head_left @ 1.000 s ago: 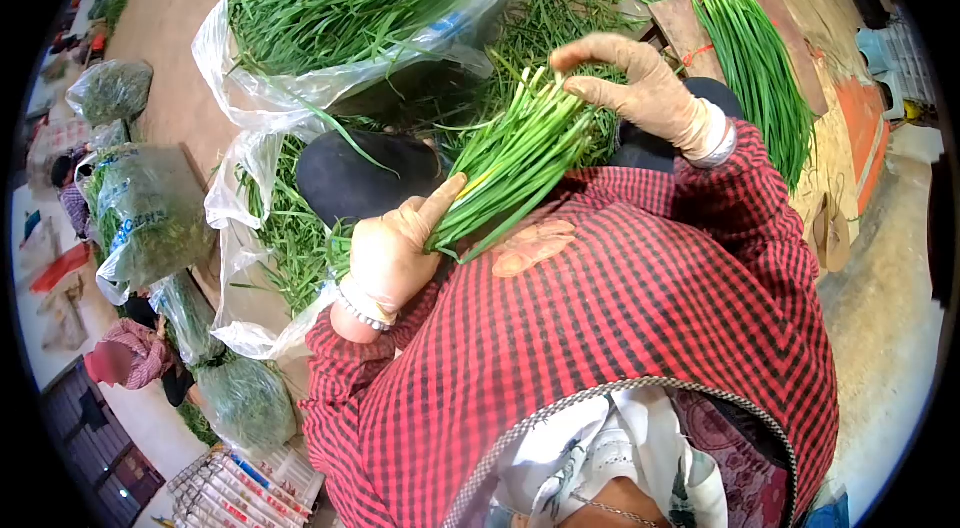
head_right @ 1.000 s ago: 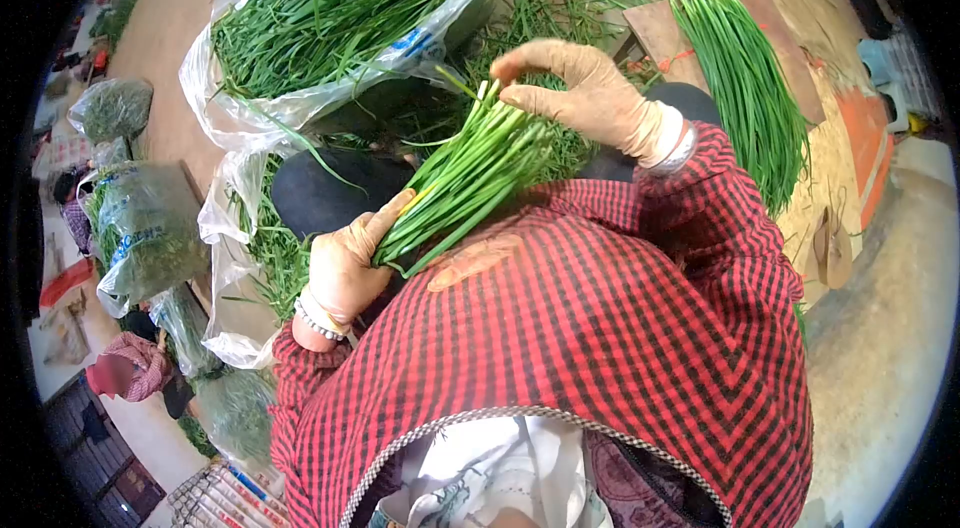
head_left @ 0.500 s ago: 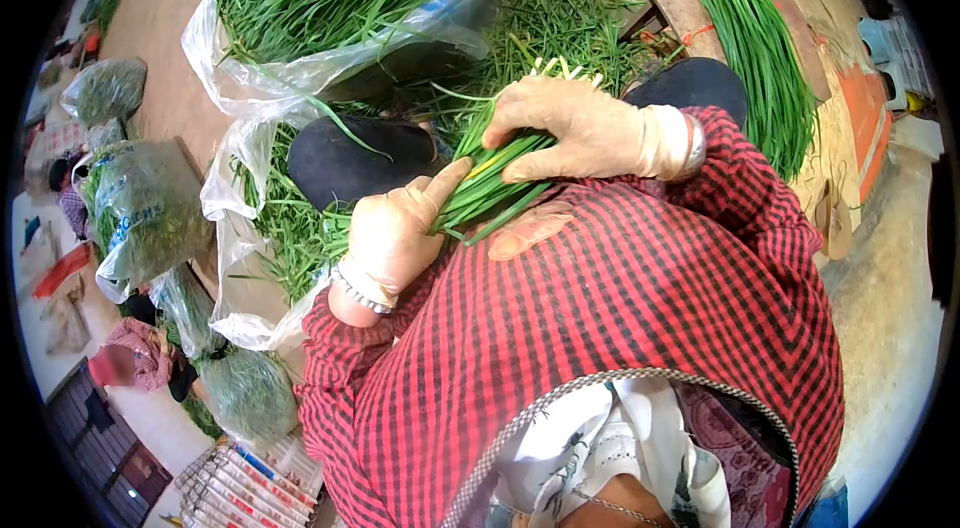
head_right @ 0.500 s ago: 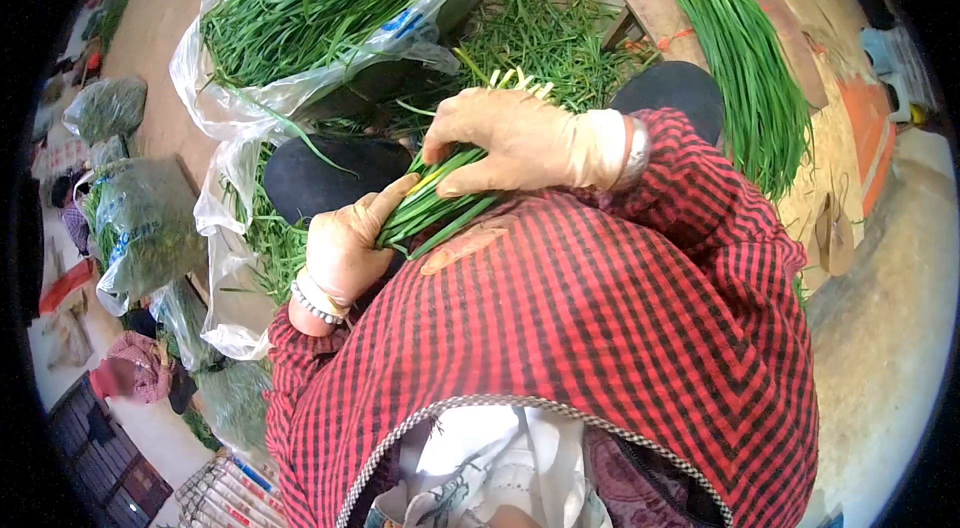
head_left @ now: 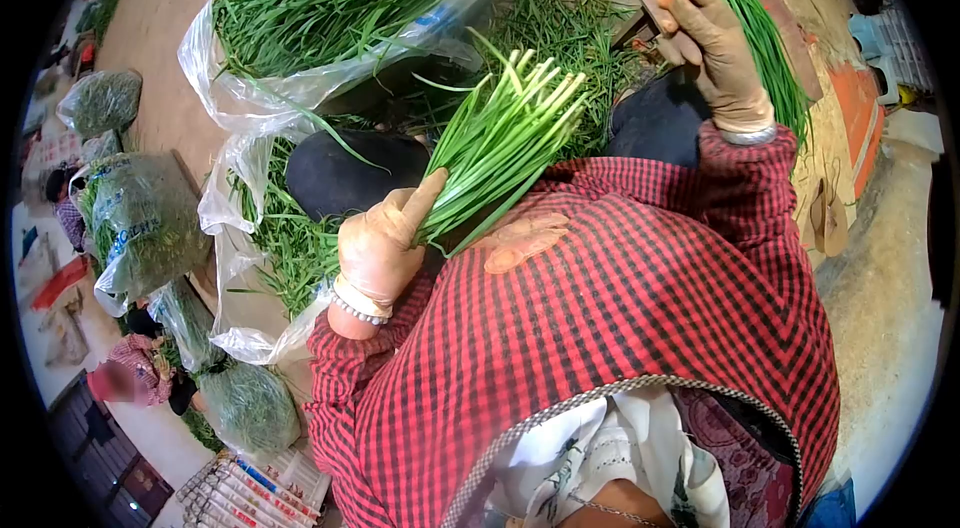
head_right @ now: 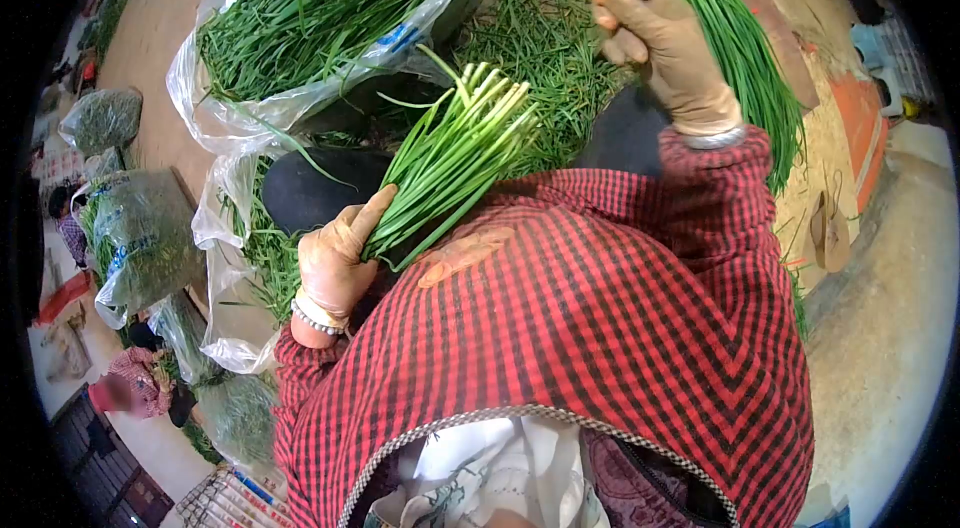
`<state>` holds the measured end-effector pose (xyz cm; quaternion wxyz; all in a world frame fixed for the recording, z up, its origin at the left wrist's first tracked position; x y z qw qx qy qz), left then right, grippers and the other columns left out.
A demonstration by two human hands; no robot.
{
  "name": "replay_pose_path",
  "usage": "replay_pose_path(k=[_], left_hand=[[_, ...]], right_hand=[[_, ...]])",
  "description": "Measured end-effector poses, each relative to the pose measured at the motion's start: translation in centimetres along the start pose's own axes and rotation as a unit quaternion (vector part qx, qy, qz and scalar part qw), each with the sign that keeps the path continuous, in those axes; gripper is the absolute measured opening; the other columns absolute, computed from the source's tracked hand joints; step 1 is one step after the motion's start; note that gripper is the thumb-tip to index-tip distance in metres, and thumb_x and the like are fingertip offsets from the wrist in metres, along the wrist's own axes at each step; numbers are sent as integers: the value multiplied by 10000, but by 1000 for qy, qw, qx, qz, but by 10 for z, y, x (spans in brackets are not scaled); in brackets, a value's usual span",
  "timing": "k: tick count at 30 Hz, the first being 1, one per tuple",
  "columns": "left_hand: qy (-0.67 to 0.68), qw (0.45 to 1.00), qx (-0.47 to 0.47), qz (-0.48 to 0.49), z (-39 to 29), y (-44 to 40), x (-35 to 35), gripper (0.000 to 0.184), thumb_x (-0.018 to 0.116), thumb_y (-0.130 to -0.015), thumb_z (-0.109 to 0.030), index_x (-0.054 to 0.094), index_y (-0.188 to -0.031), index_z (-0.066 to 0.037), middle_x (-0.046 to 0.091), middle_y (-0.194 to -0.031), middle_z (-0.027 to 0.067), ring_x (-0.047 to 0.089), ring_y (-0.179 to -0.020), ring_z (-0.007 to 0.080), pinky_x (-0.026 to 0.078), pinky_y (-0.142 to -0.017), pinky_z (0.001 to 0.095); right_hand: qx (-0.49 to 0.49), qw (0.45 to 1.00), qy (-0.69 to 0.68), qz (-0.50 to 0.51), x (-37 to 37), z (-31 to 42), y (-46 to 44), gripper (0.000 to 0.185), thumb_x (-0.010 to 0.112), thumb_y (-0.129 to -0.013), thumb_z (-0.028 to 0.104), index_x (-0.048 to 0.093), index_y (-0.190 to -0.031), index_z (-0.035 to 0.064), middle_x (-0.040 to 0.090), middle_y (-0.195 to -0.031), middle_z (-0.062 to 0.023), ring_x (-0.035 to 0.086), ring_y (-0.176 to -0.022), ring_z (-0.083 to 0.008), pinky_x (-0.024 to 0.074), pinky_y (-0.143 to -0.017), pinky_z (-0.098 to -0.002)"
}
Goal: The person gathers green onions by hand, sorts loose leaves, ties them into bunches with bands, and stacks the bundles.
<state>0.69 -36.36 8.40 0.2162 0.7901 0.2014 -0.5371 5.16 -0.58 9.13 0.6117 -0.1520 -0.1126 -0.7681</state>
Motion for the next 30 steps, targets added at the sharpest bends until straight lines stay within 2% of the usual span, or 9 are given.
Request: replay_pose_path(k=[5,7,9,11,13,19,23,25,30], left_hand=[[-37,999,22,-21,-2,-2,-2,860,650,-560,20,501,-1362,-253,656,-1002,23,655,-832,247,516,-649,357],[-56,998,30,-15,-6,-5,0,850,652,-566,17,506,-1358,-254,656,-1017,19,658,-837,239,518,-647,354],[-95,994,46,-28,-14,-7,-1,823,653,-579,12,516,-1346,-256,652,-1046,17,661,-840,232,521,-640,353],[-108,993,47,-20,-18,-7,-3,801,647,-589,15,526,-1334,-253,648,-1060,17,662,-836,233,522,-635,353],[-130,990,52,-16,-19,-6,-2,798,646,-590,17,528,-1332,-251,645,-1062,21,662,-832,235,522,-633,351],[-86,995,42,-41,-12,0,-5,799,649,-584,9,533,-1332,-247,654,-1069,34,663,-836,238,521,-634,350],[-62,995,50,-52,-11,0,-8,792,649,-585,9,539,-1329,-240,659,-1076,35,664,-846,239,522,-641,348],[-45,997,53,-33,-13,-2,-9,783,652,-582,7,547,-1319,-235,661,-1077,34,666,-846,240,523,-645,346],[-73,992,86,-64,-21,-8,-11,760,645,-600,-12,545,-1315,-250,649,-1058,33,658,-778,229,520,-607,337]], right_hand=[[28,825,565,24,-6,-27,-8,456,647,-879,429,666,-1047,7,625,-1125,-125,573,-1058,-249,447,-939,-339],[42,866,493,70,29,-35,-10,506,622,-865,515,709,-984,31,559,-1269,-179,519,-1165,-302,381,-1030,-360],[-43,778,609,147,53,-58,-15,577,612,-835,583,727,-881,19,629,-1130,-188,585,-1054,-310,450,-931,-365],[81,765,600,219,67,-87,-19,639,603,-810,629,722,-798,2,668,-911,-190,637,-882,-315,492,-786,-387],[50,849,479,216,65,-108,-20,505,641,-843,477,695,-782,-21,664,-828,-175,642,-793,-287,490,-705,-367],[36,989,143,15,35,-51,-16,295,580,-935,269,697,-920,-2,656,-979,-41,588,-964,-130,450,-885,-269],[56,974,168,-139,-36,-28,-17,312,620,-908,310,704,-1020,32,668,-895,-35,587,-780,-73,483,-701,-210],[74,894,434,-81,-35,-33,-24,437,622,-901,421,687,-1076,26,675,-939,-51,617,-857,-121,502,-748,-265],[132,897,398,142,41,-52,-19,424,634,-891,401,690,-1038,8,682,-961,-85,589,-934,-142,445,-865,-282]])
Point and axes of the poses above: each hand's wrist, its own y-axis away from the middle knuckle, its own x-axis out of the palm, z = x × y, the point moved 7 cm from there along -y, towards the middle knuckle
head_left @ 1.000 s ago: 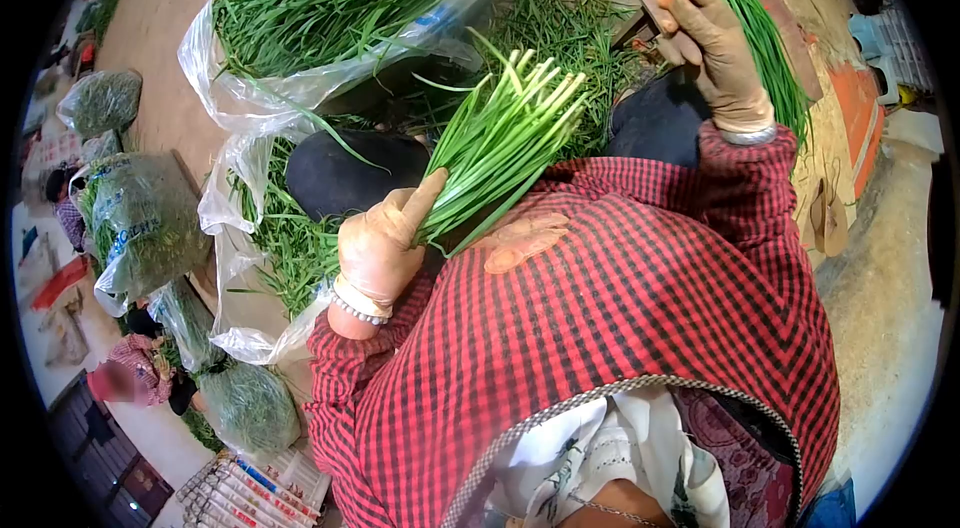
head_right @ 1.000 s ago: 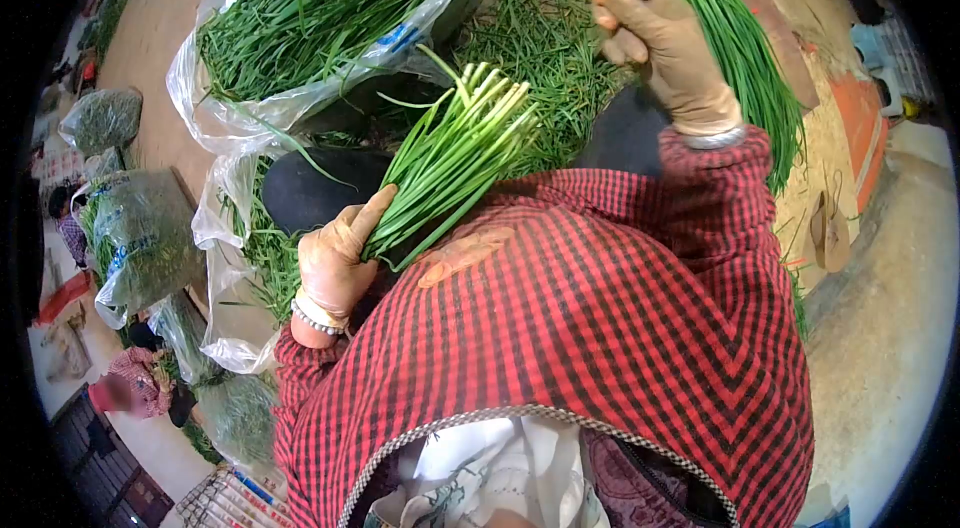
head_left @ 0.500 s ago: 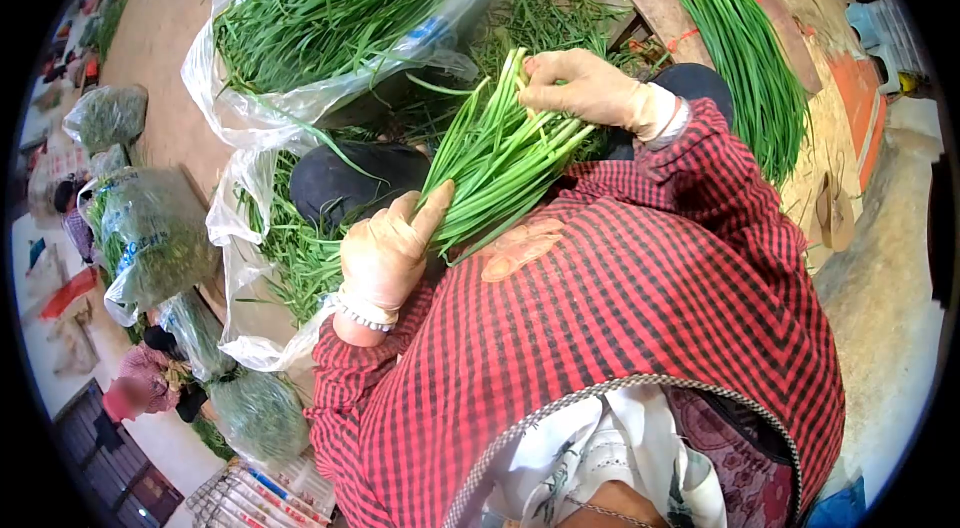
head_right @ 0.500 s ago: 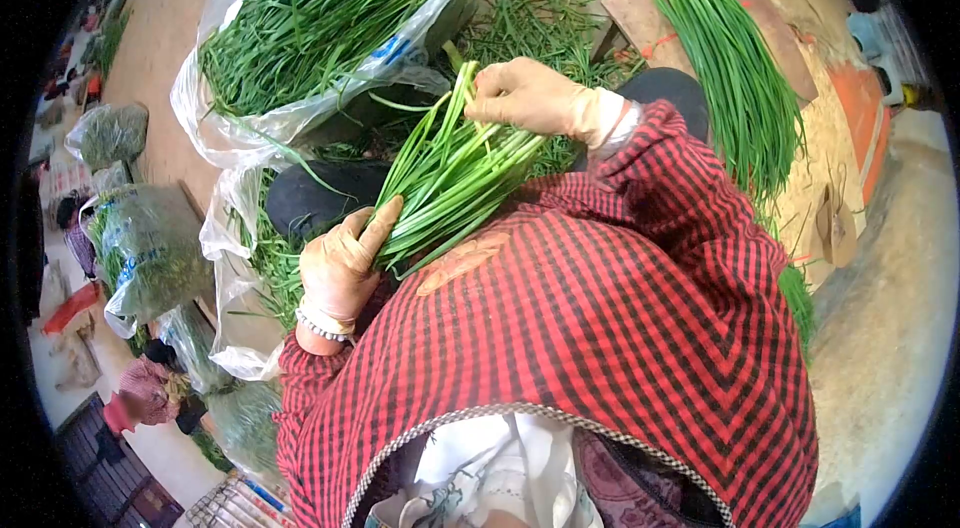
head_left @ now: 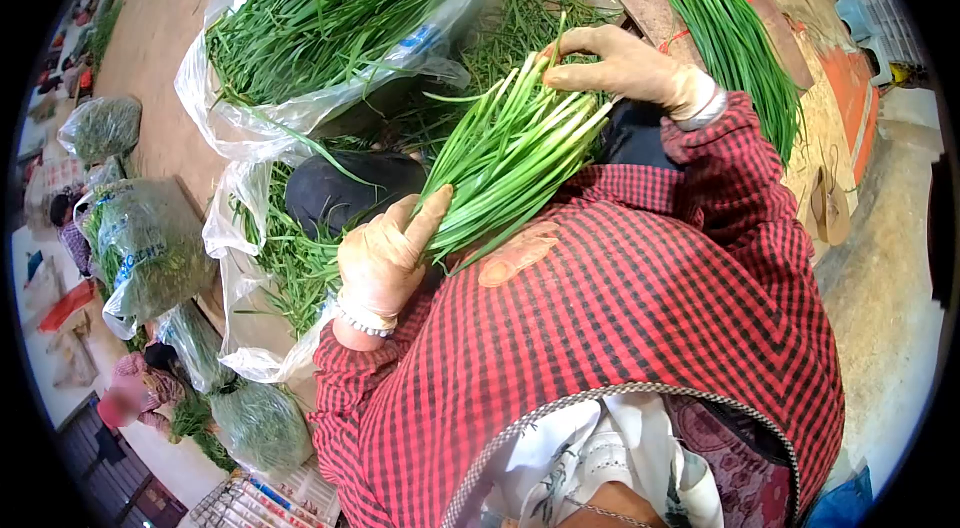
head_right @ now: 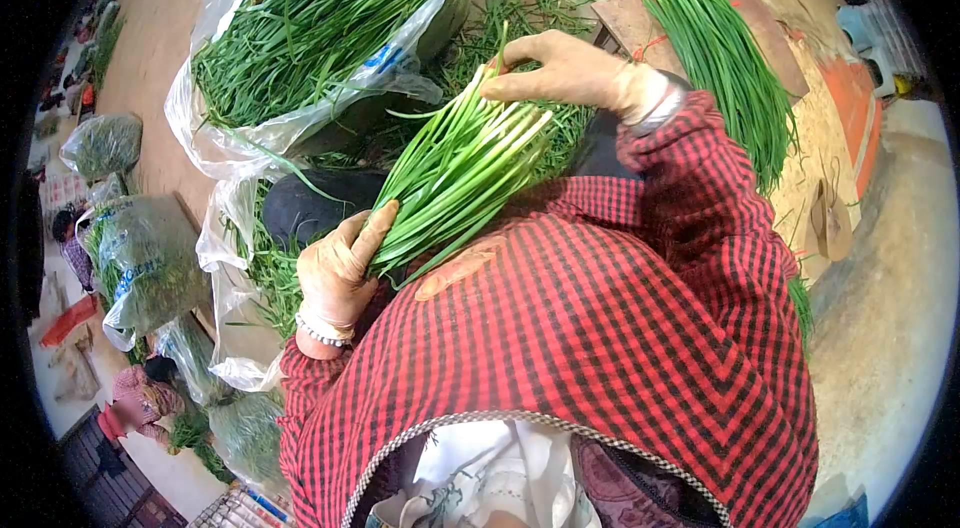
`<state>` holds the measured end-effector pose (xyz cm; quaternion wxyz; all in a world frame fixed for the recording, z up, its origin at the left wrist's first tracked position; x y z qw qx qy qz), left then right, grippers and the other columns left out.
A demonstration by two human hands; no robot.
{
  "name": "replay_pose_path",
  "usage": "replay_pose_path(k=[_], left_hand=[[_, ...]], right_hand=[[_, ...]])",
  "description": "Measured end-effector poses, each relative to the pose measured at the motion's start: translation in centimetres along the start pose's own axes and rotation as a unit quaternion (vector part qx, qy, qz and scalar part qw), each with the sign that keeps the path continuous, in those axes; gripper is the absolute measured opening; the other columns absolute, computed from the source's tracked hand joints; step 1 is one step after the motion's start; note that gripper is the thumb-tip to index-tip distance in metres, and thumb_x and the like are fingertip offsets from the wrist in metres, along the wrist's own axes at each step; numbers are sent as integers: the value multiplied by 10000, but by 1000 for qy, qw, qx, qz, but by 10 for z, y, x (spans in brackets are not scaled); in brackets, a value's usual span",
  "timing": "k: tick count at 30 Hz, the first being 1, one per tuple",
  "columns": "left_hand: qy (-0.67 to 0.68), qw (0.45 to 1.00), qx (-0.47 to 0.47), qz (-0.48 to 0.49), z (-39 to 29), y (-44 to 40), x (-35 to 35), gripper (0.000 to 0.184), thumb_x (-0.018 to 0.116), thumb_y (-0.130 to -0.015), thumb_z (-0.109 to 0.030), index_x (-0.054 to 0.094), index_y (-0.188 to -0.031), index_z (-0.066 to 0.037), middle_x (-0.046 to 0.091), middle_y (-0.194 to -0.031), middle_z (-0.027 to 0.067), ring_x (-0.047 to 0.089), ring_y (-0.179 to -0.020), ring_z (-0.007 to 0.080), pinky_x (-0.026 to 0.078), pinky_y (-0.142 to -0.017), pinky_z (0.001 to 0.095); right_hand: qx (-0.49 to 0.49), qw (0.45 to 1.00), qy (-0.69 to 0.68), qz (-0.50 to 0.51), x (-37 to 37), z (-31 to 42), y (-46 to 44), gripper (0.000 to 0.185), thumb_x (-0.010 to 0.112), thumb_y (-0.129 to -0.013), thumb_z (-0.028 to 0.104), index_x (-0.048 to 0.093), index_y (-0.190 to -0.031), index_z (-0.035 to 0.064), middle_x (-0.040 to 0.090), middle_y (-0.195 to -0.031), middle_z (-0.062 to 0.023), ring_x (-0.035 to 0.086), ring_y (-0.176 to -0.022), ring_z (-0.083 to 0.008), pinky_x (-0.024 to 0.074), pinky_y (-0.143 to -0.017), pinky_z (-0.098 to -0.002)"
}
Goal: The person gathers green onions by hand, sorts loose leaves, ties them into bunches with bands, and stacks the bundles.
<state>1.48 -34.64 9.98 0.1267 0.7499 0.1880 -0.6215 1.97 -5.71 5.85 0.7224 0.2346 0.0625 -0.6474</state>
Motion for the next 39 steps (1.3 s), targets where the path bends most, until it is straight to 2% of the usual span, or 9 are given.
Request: replay_pose_path(k=[6,10,12,15,19,20,29,35,39], left_hand=[[30,999,-30,28,2,4,1,791,662,-565,-2,554,-1314,-230,662,-1072,39,666,-842,252,523,-653,340],[230,967,-91,-52,15,3,5,777,665,-639,26,491,-1371,-173,642,-1163,83,667,-938,250,532,-770,312],[411,888,-195,-72,27,2,7,758,694,-745,11,391,-1434,-76,603,-1274,115,631,-1081,214,472,-950,278],[709,650,-271,-34,32,4,32,621,717,-786,2,459,-1351,-4,620,-1198,78,600,-1052,174,461,-944,296],[783,530,-317,-71,27,-7,38,366,686,-782,-26,607,-1136,20,699,-966,130,670,-786,169,537,-701,260],[791,515,-324,-65,24,-8,38,358,690,-779,-46,616,-1125,11,703,-943,127,649,-700,130,517,-598,224],[775,532,-333,-76,24,-2,49,370,688,-775,-104,621,-1121,12,703,-914,116,611,-632,121,464,-529,219],[770,528,-345,-102,21,-1,44,383,679,-754,-5,609,-1130,19,699,-952,134,669,-746,179,545,-681,277],[775,540,-324,-44,16,-1,46,503,701,-761,11,534,-1235,-8,652,-1094,99,632,-958,190,502,-868,323]], right_hand=[[-73,974,-121,-179,-14,-12,-3,284,626,-902,295,725,-958,35,694,-963,-35,598,-910,-120,449,-860,-267],[-11,945,-140,-296,-64,-41,16,316,556,-956,343,723,-967,75,651,-847,1,594,-672,-69,441,-564,-192],[10,954,50,-296,-82,-82,20,388,621,-914,327,630,-1145,16,617,-1023,-61,608,-843,-119,486,-667,-233],[48,960,154,-230,-63,-71,23,470,632,-909,304,552,-1235,-26,613,-1088,-103,591,-983,-173,455,-880,-293],[74,988,-132,21,4,-70,21,447,582,-948,295,547,-1248,-35,658,-1046,-99,610,-997,-158,472,-910,-292],[59,996,-47,44,12,-62,21,425,567,-960,295,559,-1226,-37,667,-1024,-89,624,-967,-144,488,-879,-281],[-85,942,-263,-188,-32,-3,18,222,574,-964,226,639,-995,16,640,-819,-24,604,-722,-77,509,-670,-217],[-64,951,-210,-217,-30,44,14,229,603,-937,246,668,-941,26,618,-712,-4,567,-629,-60,459,-559,-200],[-123,973,59,-186,-24,85,-10,299,654,-884,338,682,-888,40,578,-625,-28,547,-579,-109,430,-521,-277]])
Point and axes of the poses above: each hand's wrist, its own y-axis away from the middle knuckle, its own x-axis out of the palm, z = x × y, the point moved 7 cm from there along -y, towards the middle knuckle
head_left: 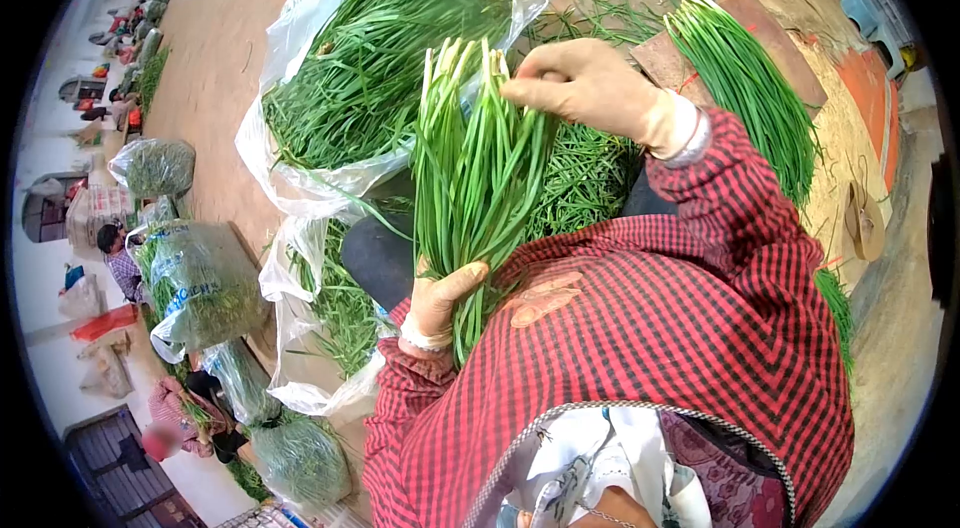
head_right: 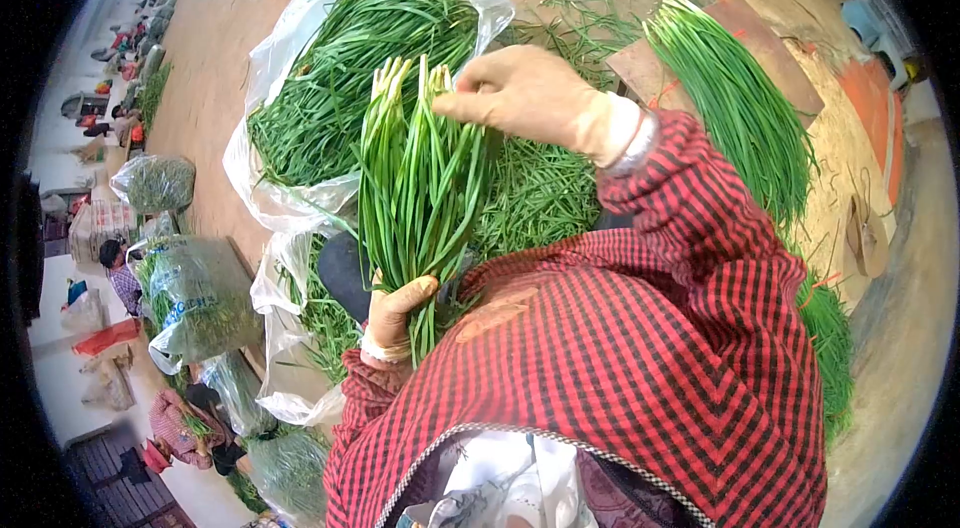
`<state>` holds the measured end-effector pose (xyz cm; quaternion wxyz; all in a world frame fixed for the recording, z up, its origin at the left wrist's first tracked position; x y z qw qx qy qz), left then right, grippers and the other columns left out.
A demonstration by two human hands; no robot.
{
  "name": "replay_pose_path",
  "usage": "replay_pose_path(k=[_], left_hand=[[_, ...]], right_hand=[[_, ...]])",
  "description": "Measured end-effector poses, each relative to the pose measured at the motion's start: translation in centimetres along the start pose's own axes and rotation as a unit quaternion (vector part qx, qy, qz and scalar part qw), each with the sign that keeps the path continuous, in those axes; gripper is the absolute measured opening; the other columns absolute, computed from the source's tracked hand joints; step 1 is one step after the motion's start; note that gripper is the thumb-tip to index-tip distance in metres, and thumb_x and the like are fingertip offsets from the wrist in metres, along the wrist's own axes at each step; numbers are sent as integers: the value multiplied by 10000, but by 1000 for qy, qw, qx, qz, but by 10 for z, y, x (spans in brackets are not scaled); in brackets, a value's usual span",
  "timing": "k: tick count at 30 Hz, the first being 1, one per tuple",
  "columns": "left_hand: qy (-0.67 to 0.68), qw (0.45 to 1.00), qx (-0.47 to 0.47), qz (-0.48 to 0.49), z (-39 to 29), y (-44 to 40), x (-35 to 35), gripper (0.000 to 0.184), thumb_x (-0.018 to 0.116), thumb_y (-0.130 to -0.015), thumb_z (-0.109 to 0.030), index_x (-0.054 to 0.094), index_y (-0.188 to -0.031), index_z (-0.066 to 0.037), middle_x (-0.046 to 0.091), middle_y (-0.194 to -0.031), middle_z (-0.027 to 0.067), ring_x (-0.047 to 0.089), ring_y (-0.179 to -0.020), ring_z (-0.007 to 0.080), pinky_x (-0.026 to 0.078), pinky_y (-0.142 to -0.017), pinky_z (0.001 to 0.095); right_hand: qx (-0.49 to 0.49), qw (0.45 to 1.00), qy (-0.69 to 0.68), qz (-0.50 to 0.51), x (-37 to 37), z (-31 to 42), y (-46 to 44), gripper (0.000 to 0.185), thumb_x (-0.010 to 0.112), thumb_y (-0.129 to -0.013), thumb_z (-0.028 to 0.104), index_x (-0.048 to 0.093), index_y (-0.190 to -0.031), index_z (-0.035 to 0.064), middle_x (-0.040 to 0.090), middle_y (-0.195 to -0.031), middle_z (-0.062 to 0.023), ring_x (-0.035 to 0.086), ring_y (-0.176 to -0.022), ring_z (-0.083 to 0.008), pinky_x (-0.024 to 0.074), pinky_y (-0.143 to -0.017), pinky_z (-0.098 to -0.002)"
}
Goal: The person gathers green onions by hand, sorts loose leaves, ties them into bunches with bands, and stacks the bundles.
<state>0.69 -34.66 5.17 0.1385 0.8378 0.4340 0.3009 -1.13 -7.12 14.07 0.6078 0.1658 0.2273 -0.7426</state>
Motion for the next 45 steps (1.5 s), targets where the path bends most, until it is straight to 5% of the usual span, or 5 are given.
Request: replay_pose_path(k=[12,18,25,32,45], left_hand=[[-22,999,20,-10,-4,6,-17,456,701,-730,15,583,-1171,15,675,-1014,118,657,-862,200,531,-799,314],[-17,999,28,5,-6,3,-13,465,716,-758,-1,568,-1200,5,662,-1062,101,643,-925,188,510,-845,312],[-148,970,187,-41,-22,-46,37,490,671,-822,15,498,-1280,-10,632,-1085,45,611,-918,136,494,-816,262],[-584,776,236,-39,-15,-82,111,883,696,-756,-154,211,-1492,-91,624,-1102,247,645,-853,412,539,-715,442],[-22,975,153,158,-29,-108,98,605,614,-918,-328,427,-1375,21,539,-1325,141,519,-1205,234,387,-1032,375]], right_hand=[[-28,975,121,-182,-51,-48,-32,271,557,-812,323,682,-850,85,660,-803,-139,641,-749,-282,503,-725,-384],[165,973,152,-56,-82,-151,1,882,628,-853,549,343,-1396,-84,481,-1354,-272,489,-1265,-317,388,-1058,-379],[158,864,-389,278,71,-71,58,959,588,-841,634,172,-1493,66,459,-1384,-163,522,-1211,-229,394,-1039,-382],[112,829,-548,26,65,-72,20,631,700,-870,342,443,-1362,42,546,-1277,-78,579,-1132,-265,490,-947,-395],[114,871,-465,107,-1,-62,55,523,641,-833,250,532,-1275,-7,670,-956,-105,580,-638,-117,479,-572,-243]])
Point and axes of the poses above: each hand's wrist, its own y-axis away from the middle knuckle, its own x-axis out of the palm, z = x × y, the point moved 7 cm from there along -y, towards the middle knuckle
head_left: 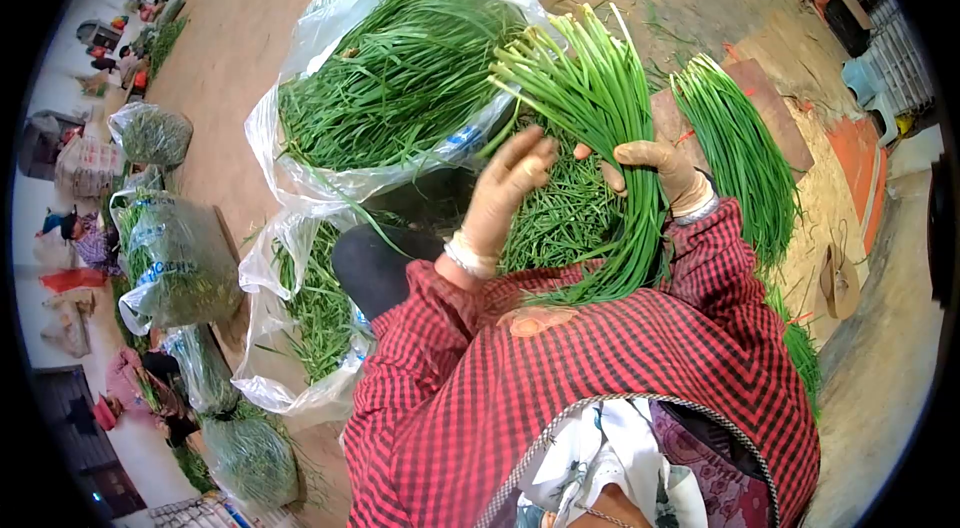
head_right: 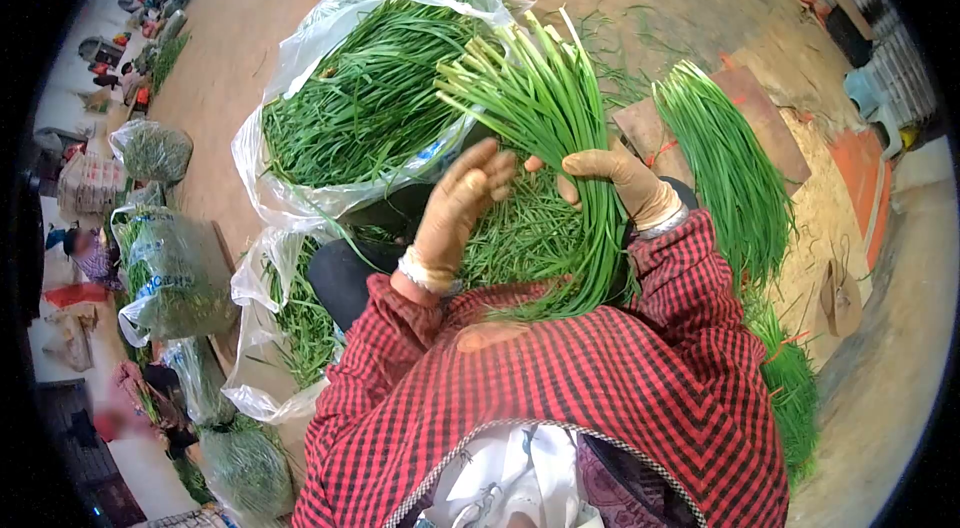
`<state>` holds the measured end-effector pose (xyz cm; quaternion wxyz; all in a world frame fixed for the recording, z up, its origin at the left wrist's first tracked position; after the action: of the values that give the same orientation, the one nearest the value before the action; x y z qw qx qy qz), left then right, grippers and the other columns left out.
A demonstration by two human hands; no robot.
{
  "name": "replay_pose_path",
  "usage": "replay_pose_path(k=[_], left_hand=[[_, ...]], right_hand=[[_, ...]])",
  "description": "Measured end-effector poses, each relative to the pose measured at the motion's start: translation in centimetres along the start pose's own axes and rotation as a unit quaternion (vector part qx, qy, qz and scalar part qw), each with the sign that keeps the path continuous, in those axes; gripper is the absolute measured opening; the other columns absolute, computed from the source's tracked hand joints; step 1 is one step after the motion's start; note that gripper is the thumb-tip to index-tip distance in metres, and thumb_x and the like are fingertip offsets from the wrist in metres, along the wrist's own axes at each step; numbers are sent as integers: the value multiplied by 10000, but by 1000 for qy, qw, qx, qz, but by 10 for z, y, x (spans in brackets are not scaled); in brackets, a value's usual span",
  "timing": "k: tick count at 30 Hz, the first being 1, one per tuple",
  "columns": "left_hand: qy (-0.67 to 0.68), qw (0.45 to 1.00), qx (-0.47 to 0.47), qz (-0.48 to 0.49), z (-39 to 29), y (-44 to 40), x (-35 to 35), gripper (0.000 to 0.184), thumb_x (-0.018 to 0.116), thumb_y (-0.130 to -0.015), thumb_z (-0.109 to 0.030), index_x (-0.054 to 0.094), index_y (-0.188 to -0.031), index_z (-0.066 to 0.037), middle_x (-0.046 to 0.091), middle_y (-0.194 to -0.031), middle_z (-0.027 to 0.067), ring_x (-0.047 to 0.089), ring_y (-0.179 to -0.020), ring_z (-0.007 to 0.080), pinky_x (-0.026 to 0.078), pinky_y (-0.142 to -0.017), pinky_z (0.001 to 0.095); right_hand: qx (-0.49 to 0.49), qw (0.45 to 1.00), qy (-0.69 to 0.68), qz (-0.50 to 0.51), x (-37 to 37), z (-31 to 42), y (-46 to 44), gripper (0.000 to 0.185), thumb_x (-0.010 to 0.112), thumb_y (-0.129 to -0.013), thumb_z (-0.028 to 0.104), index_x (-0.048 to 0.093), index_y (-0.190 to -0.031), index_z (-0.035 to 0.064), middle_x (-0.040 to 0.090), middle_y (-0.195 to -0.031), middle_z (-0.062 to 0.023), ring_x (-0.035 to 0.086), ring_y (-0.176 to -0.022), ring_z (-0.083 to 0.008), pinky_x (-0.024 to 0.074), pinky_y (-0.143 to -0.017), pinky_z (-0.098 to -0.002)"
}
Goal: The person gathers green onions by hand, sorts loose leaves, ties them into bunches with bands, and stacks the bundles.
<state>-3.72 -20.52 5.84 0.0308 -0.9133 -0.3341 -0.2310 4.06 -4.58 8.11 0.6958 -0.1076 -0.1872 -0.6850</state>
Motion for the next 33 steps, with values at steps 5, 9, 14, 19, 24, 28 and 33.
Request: replay_pose_path(k=[5,9,14,19,24,28,33], left_hand=[[-15,987,50,-155,-29,-4,-35,412,621,-904,-435,637,-893,-23,620,-764,52,544,-617,96,430,-545,227],[-33,989,29,-143,-50,-8,-31,382,636,-901,-424,649,-859,-45,611,-658,43,543,-546,97,421,-504,218],[-30,993,15,-117,-45,-22,-34,189,664,-901,-236,637,-901,-48,617,-691,38,528,-554,91,433,-530,209],[243,943,145,-173,-80,-9,-68,153,592,-920,-220,596,-847,-86,579,-701,18,513,-576,113,421,-539,237],[-97,949,137,-266,-86,8,-117,238,679,-866,-180,609,-1047,-41,638,-1023,80,595,-891,133,497,-764,263],[-188,970,74,-134,-57,3,-57,384,678,-888,-227,598,-1192,-5,625,-1146,93,587,-1024,170,461,-902,294],[-58,998,-16,24,-29,-11,-31,256,592,-947,-158,618,-1139,10,646,-748,42,572,-624,117,465,-606,229]], right_hand=[[-10,996,90,-27,19,9,6,438,659,-832,187,548,-1207,-12,658,-993,-104,569,-628,-127,474,-576,-251],[14,993,119,-5,28,-3,7,399,696,-832,157,556,-1175,6,647,-1022,-85,561,-648,-108,468,-570,-243],[16,994,105,-15,38,0,8,414,728,-814,178,568,-1159,15,627,-954,-46,558,-650,-102,461,-564,-239],[-10,999,51,3,14,-3,17,451,706,-813,195,545,-1194,13,622,-885,-73,546,-593,-113,455,-556,-241],[-47,997,42,-50,13,9,23,439,685,-827,204,547,-1191,1,640,-920,-96,540,-576,-111,452,-551,-245],[0,997,75,-31,18,-5,13,417,688,-830,189,550,-1181,10,650,-957,-96,542,-586,-108,456,-555,-242],[31,994,97,-29,22,-7,11,365,673,-843,157,559,-1154,3,649,-975,-83,545,-599,-101,452,-541,-237]])
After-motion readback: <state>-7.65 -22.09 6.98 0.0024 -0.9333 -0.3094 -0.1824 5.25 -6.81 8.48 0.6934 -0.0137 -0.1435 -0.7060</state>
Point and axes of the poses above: each hand's wrist, its own y-axis away from the middle knuckle, its own x-axis out of the palm, z = x × y, the point moved 7 cm from there along -y, towards the middle knuckle
